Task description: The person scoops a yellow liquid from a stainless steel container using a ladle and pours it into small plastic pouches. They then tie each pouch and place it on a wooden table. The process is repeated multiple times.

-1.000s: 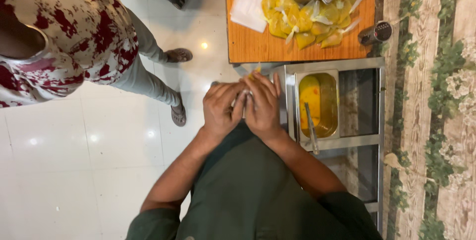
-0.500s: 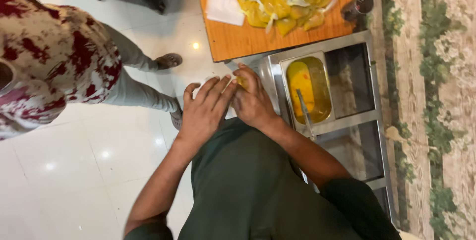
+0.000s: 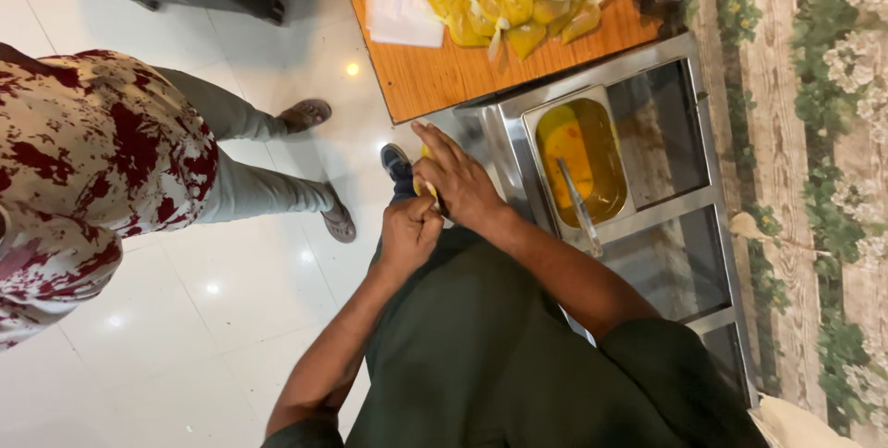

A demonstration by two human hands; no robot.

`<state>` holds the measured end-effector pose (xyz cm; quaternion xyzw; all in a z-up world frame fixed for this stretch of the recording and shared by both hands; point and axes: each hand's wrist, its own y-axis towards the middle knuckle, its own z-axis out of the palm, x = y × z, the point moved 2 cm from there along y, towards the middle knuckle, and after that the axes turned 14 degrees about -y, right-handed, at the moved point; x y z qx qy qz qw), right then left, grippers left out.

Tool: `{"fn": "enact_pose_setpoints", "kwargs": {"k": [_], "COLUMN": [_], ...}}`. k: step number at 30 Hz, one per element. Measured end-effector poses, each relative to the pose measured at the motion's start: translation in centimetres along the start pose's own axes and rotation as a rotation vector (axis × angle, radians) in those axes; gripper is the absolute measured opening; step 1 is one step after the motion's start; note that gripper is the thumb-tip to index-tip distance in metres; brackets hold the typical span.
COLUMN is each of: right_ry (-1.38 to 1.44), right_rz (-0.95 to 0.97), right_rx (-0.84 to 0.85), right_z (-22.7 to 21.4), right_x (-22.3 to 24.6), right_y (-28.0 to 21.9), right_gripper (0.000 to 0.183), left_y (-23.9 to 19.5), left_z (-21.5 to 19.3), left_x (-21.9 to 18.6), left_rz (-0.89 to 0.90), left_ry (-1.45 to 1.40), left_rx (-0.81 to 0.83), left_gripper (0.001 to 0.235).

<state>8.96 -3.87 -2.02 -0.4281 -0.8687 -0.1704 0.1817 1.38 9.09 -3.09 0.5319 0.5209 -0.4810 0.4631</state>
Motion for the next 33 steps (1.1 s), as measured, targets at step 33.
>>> {"fn": "enact_pose_setpoints", "kwargs": {"k": [33], "right_ry": [-0.161], "right_rz": [0.471], "right_rx": [-0.302], "right_z": [8.7], "right_x": [-14.0], "right_y": [14.1], "right_gripper": [0.020], "left_y": [-5.4], "left_z": [-17.9], "left_x": [11.4], "left_rz": [-0.804], "left_ry": [-0.085], "left_rx": [-0.221], "left_gripper": [0.029]}}
